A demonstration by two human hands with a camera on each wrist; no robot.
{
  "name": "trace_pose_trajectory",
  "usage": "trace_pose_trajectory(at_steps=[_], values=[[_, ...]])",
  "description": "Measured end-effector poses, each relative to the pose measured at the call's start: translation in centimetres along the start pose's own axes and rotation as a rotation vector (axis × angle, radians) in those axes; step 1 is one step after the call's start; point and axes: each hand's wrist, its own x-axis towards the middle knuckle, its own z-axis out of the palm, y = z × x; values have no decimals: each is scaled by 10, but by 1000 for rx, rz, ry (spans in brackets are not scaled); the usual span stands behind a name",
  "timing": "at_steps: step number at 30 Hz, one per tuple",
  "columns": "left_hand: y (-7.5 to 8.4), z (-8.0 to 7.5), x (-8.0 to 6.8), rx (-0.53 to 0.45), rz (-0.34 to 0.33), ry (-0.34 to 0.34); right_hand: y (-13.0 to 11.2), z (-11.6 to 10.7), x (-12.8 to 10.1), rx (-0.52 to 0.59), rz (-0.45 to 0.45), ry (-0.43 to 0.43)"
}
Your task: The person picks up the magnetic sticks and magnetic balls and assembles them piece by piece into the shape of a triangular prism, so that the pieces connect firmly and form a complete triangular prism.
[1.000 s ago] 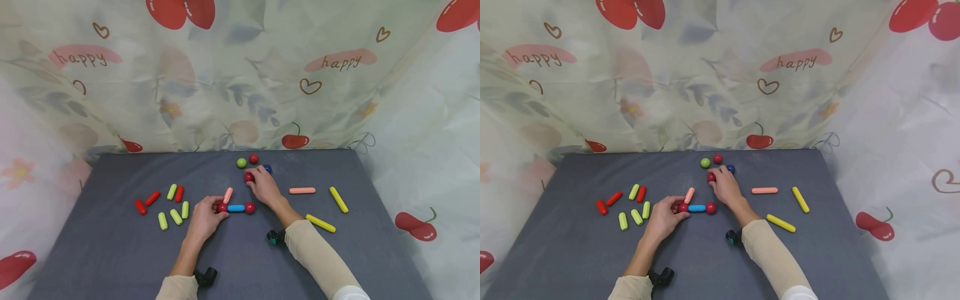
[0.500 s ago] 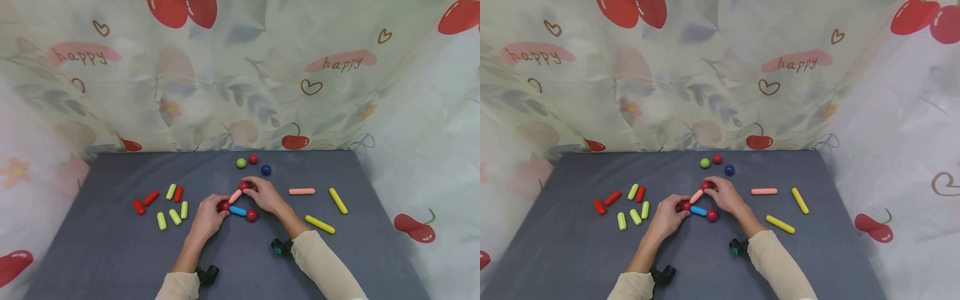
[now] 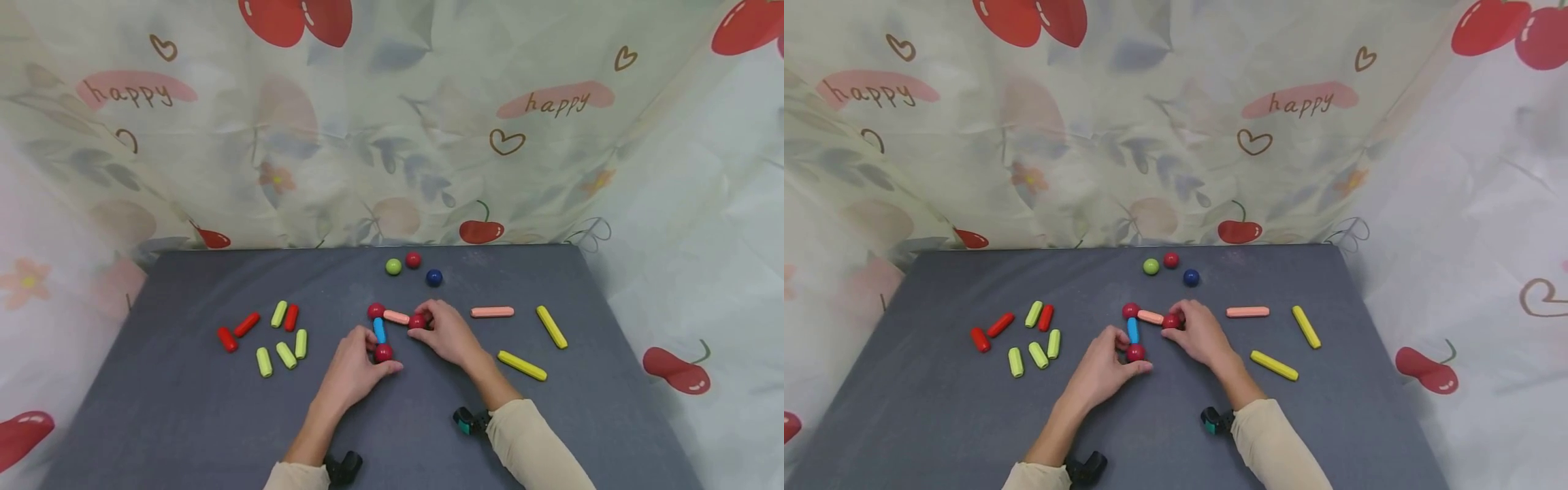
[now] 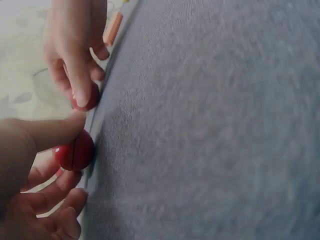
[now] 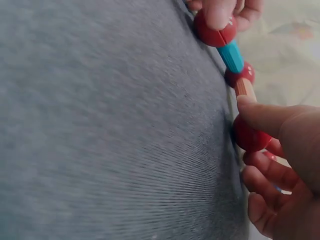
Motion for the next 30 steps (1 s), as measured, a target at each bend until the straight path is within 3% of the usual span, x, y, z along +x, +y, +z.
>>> trace_pose_trajectory(at_steps=[6, 9, 14, 17, 20, 22, 26, 30], values=[[-7, -1, 8, 152, 68, 147, 1, 5, -8, -51, -22, 32], [-13, -10, 15, 158, 93, 165, 4, 5, -9, -31, -42, 36], [-32, -50, 18, 128, 94, 216, 11, 5, -7, 52, -40, 28], [-47, -78, 15, 170, 65, 299, 14, 4, -6, 82, -40, 27], [-62, -91, 9, 220, 21, 325, 15, 4, -6, 83, -45, 28], [-69, -94, 4, 249, -7, 308, 15, 3, -7, 86, -43, 36], [-73, -88, 1, 321, 1, 263, 16, 5, -10, 81, -25, 35], [-61, -79, 3, 331, 37, 310, 17, 7, -13, 92, -15, 25]])
